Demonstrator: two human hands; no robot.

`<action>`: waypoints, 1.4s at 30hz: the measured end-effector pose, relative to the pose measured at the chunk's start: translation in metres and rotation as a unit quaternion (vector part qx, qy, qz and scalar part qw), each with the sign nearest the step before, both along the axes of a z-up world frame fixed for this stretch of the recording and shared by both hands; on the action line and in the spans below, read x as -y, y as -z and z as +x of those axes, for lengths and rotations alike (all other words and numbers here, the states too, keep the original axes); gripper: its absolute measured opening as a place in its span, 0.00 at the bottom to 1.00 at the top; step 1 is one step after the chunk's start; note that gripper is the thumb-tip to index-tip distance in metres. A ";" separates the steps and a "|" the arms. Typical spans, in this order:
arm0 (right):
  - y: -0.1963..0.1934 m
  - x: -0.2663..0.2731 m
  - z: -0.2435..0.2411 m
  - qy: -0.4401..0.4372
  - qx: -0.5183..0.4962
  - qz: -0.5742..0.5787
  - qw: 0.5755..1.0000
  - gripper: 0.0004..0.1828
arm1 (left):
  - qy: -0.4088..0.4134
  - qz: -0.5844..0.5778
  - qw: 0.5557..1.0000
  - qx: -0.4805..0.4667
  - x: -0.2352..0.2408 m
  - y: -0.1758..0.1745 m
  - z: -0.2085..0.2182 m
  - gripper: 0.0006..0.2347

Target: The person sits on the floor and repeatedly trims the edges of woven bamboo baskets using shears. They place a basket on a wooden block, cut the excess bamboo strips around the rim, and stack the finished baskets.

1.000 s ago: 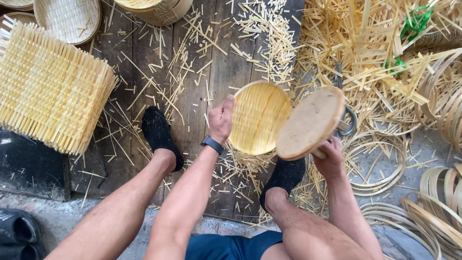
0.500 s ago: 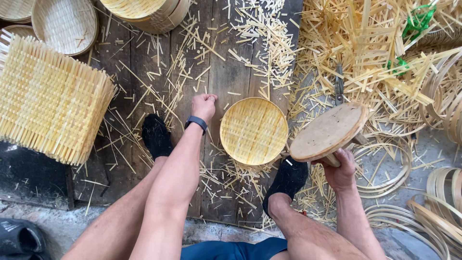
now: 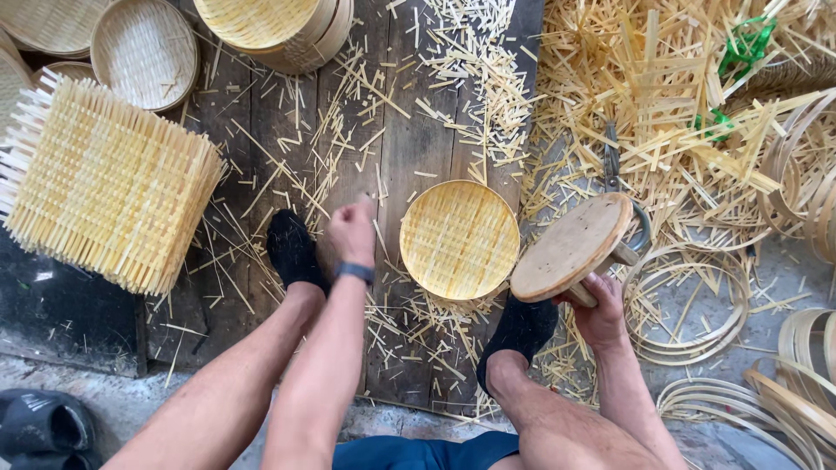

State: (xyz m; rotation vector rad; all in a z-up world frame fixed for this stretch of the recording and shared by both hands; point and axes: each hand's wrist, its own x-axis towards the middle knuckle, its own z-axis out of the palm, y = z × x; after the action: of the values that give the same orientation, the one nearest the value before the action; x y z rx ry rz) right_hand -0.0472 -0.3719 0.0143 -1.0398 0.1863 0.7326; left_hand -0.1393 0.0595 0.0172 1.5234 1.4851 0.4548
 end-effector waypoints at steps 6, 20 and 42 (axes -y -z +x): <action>-0.013 -0.009 0.005 0.033 -0.005 0.017 0.999 0.23 | 0.469 0.191 0.862 0.005 0.151 -0.036 0.007 0.09; -0.041 0.002 0.033 0.118 -0.006 -0.001 0.993 0.37 | 0.578 0.256 0.771 -0.074 0.169 -0.002 -0.019 0.21; 0.012 0.053 0.012 0.098 -0.016 -0.029 0.995 0.25 | 0.416 0.539 0.719 -0.140 -0.222 -0.078 0.161 0.14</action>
State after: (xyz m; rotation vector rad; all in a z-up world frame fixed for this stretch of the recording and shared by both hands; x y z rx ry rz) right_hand -0.0355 -0.4245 0.0025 -1.0496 0.3343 0.5682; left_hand 0.0214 0.2812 0.0948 3.0740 0.4461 0.5657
